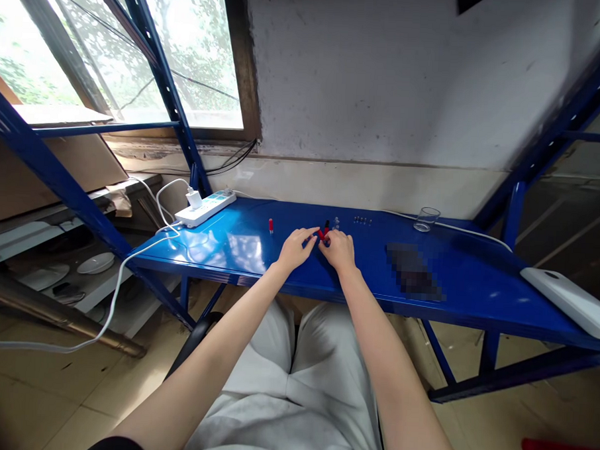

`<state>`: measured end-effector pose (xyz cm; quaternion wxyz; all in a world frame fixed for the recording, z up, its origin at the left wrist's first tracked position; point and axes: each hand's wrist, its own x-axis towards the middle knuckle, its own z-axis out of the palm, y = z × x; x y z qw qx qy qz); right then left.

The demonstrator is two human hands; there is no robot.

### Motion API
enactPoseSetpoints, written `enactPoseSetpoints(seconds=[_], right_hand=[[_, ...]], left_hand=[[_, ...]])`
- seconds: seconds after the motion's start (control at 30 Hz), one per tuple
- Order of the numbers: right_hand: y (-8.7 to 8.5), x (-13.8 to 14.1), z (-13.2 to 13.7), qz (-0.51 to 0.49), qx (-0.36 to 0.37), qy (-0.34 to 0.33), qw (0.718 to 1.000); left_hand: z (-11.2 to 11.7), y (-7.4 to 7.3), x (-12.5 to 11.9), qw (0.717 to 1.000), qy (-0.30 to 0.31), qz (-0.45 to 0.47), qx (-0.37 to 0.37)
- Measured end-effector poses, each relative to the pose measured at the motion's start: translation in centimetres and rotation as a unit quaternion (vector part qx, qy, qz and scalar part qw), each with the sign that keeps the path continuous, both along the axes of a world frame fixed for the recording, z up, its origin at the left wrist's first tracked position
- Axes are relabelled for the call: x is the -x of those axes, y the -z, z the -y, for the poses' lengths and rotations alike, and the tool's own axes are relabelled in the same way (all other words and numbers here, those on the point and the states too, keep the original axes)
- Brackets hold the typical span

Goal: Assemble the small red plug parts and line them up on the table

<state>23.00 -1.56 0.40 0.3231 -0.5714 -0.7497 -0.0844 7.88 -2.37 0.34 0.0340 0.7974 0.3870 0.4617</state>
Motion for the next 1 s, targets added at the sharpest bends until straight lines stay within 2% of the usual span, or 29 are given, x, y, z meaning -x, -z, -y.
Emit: enactPoseSetpoints(seconds=[0.2,0.4,0.57,0.73,0.87,1.0], right_hand=[[0.1,0.0,0.0,0.004,-0.007,-0.023,1.0],[0.2,0.0,-0.3,0.025,-0.001,-0.032,0.999],[0.2,-0.1,-0.2,0.06,-0.004,-0.035,0.998],[0.3,-0.4,-0.1,0.096,-0.02,-0.036,0.995],[0.3,-0.3,-0.2,0.079,-0.021,-0.049,0.995],[0.1,0.3,0.0,0.02,-0.025,-0.062,0.998]], left_hand=[[-0.5,0.1,0.1,0.998,0.011,0.058,0.007],[-0.8,0.0,0.2,0.986,0.036,0.139,0.083],[-0.9,0.1,0.1,0.989,0.03,0.121,0.082],[-1.1,-0.2,0.3,0.998,0.003,0.039,0.058],[-1.3,-2.4,0.8,0.996,-0.005,-0.077,0.053],[-2.3,-6.4,1.9,0.977,0.016,-0.209,0.035]])
